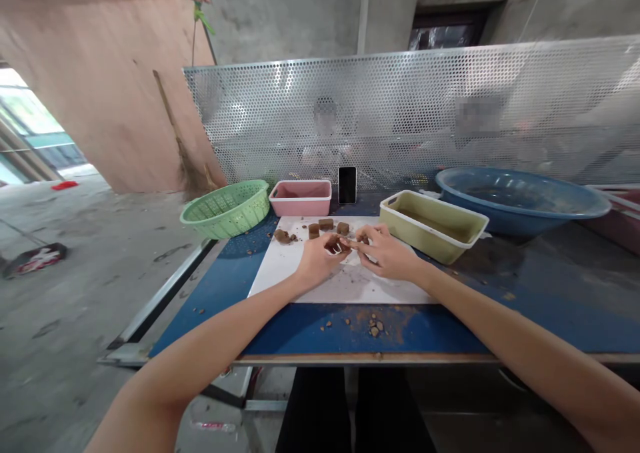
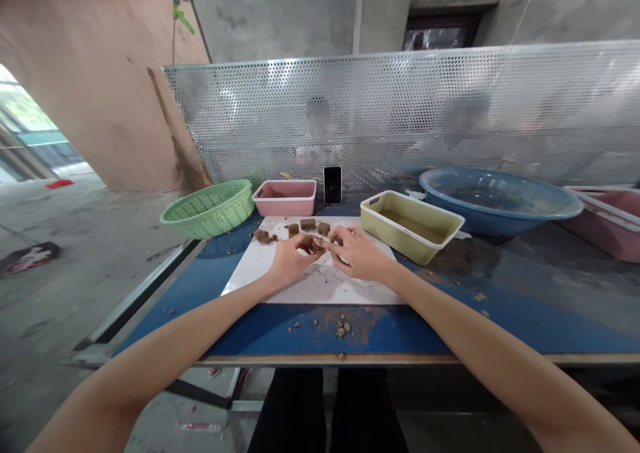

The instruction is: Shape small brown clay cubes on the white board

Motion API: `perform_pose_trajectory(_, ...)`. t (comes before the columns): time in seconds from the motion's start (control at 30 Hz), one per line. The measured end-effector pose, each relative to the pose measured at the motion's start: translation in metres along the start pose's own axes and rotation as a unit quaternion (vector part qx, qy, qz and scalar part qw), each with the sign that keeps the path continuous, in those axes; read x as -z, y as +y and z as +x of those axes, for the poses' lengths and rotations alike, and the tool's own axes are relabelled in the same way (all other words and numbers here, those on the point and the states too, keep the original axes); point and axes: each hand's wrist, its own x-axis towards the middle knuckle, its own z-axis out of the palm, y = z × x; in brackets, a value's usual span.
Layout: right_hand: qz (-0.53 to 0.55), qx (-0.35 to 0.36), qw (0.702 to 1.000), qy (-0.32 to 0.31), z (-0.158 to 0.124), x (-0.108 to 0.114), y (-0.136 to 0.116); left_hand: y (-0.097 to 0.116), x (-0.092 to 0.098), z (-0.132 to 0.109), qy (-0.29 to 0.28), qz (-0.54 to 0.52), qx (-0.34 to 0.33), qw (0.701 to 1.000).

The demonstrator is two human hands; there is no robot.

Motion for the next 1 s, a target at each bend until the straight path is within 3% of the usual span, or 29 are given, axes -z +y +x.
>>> perform_pose_trajectory(0.7,0.019,0.017,1.0,0.001,0.0031,0.0011,-0.0093,-0.0005,-0.001,-0.0008,-0.011,0.04,-0.024,0.999)
perform_pose_trajectory(0.87,0.011,-0.019,1.0,0.002,0.0021,-0.0002,-0.0086,0.0007,0.0001,-0.0003,-0.002,0.042,-0.017,0.999)
perform_pose_trajectory(1.0,0.027,0.004,1.0,0.002,0.0007,-0.0004,-0.0075,0.0016,0.0005,-0.0005,-0.01,0.042,-0.026,0.999)
